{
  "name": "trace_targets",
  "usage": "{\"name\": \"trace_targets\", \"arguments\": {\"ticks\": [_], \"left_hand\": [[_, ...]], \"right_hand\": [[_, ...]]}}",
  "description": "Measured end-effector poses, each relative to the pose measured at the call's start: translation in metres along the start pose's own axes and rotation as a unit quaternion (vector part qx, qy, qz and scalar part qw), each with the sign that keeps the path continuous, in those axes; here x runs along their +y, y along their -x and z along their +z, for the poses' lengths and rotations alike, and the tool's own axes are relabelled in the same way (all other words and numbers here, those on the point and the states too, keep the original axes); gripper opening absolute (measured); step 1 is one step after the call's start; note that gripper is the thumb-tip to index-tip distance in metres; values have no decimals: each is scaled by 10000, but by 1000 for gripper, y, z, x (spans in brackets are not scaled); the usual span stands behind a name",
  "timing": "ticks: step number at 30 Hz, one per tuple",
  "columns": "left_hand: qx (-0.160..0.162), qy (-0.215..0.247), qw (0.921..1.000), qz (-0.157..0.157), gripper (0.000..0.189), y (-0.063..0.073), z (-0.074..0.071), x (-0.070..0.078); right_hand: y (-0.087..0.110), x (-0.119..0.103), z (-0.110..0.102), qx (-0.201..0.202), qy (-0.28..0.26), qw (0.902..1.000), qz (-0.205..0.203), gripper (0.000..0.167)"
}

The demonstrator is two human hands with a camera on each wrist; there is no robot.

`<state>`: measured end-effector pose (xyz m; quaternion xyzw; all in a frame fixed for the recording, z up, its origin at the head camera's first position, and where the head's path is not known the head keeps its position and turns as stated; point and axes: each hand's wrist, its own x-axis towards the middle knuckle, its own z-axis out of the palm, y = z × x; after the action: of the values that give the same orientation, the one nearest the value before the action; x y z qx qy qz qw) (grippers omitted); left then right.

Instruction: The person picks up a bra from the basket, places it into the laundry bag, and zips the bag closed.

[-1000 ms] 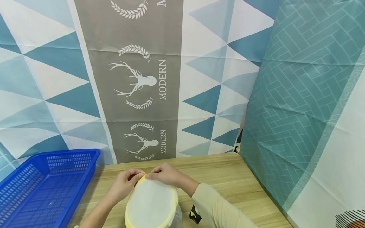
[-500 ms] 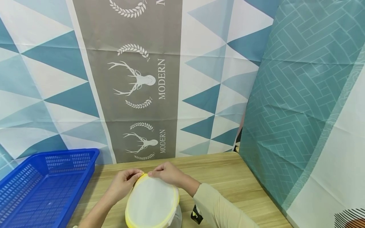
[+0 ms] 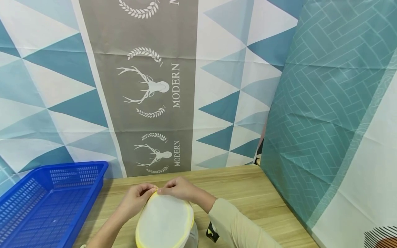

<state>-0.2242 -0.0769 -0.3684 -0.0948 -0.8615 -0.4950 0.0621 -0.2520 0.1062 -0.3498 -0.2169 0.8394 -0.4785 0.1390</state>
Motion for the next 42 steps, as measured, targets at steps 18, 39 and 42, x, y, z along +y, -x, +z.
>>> {"name": "trace_targets", "arguments": {"ticks": [18, 39, 42], "left_hand": [[31, 17, 10000, -32, 10, 1, 1, 1], [45, -31, 10000, -67, 11, 2, 0, 1], [43, -13, 10000, -54, 10, 1, 1, 0]], "right_hand": [[3, 0, 2, 147, -169, 9997, 85, 21], [6, 1, -5, -12, -206, 9998, 48, 24], [5, -1, -5, -94, -160, 9998, 1, 25]]}}
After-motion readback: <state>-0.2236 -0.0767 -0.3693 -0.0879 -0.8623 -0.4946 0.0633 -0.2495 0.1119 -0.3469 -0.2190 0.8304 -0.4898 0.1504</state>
